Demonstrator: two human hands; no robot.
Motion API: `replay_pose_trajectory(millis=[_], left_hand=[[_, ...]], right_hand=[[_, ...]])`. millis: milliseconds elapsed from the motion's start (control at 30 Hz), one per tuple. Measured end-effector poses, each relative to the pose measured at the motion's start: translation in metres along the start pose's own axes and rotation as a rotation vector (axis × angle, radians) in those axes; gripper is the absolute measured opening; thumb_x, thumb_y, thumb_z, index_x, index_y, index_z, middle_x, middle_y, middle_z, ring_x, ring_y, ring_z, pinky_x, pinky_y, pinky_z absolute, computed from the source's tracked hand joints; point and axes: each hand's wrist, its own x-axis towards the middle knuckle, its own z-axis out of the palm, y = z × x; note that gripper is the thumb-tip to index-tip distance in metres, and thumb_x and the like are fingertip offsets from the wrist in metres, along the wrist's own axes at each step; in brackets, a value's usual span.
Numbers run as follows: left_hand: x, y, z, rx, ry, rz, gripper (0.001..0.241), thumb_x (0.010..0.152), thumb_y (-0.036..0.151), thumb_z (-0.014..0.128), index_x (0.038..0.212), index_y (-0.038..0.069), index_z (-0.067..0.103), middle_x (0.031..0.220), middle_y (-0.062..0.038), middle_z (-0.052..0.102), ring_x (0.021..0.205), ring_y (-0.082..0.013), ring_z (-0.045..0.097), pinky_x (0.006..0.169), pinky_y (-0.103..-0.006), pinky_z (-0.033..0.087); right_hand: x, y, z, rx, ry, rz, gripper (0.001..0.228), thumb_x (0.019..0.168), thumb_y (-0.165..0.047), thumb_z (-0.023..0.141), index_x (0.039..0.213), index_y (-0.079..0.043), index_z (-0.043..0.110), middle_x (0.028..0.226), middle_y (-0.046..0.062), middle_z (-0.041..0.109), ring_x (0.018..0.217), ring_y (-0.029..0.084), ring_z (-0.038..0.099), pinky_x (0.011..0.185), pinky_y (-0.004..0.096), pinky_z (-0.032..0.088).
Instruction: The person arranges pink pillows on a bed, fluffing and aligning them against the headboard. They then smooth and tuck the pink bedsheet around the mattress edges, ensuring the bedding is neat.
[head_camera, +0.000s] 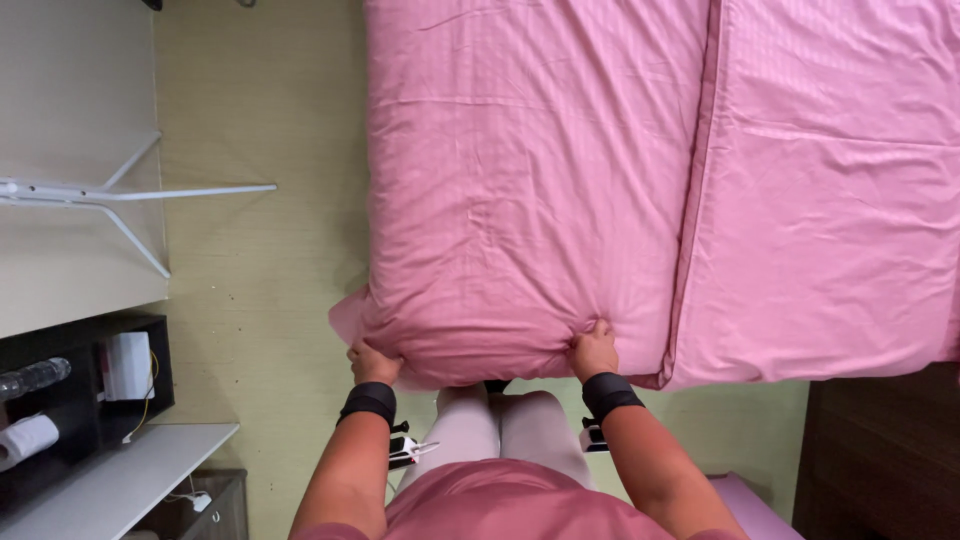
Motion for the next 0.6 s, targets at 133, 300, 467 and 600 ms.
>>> replay_pose_trajectory(millis=[133, 300, 467, 600], left_hand=[[0.041, -0.02, 0.011, -0.067, 0.125, 0.164, 0.088, 0.059, 0.015, 0.087, 0.141, 0.001, 0.056, 0.133, -0.026, 0.062, 0.123, -0.0448, 0.059, 0.102, -0.0478, 0.048], [0.037, -0.008, -0.027, 0.199, -0.156, -0.021, 0.042, 0.087, 0.022, 0.068, 0.129, 0.014, 0.072, 0.132, -0.015, 0.07, 0.128, -0.0372, 0.063, 0.112, -0.051, 0.044], [0.037, -0.015, -0.023, 0.419, -0.28, -0.098, 0.039, 0.093, 0.028, 0.064, 0.129, 0.018, 0.073, 0.135, -0.01, 0.069, 0.132, -0.0326, 0.061, 0.123, -0.0671, 0.023], [-0.004, 0.028, -0.043, 0.31, -0.066, -0.074, 0.048, 0.095, 0.022, 0.057, 0.143, 0.019, 0.057, 0.15, -0.012, 0.05, 0.139, -0.0358, 0.048, 0.117, -0.0755, 0.019]], right_hand=[[0.013, 0.009, 0.016, -0.091, 0.032, -0.066, 0.018, 0.085, -0.026, 0.072, 0.096, -0.021, 0.084, 0.144, 0.027, 0.042, 0.131, 0.052, 0.044, 0.107, 0.05, 0.047], [0.011, 0.023, 0.016, -0.124, -0.036, -0.131, 0.019, 0.085, -0.024, 0.07, 0.097, -0.019, 0.083, 0.143, 0.03, 0.043, 0.126, 0.053, 0.049, 0.107, 0.05, 0.048], [0.004, 0.023, 0.0, -0.043, -0.109, -0.134, 0.023, 0.082, -0.022, 0.07, 0.1, -0.019, 0.083, 0.148, 0.03, 0.036, 0.129, 0.053, 0.045, 0.107, 0.049, 0.047], [-0.016, 0.0, -0.031, -0.086, -0.085, -0.079, 0.046, 0.083, -0.027, 0.071, 0.127, -0.015, 0.066, 0.154, 0.025, 0.037, 0.136, 0.049, 0.045, 0.105, 0.052, 0.048]])
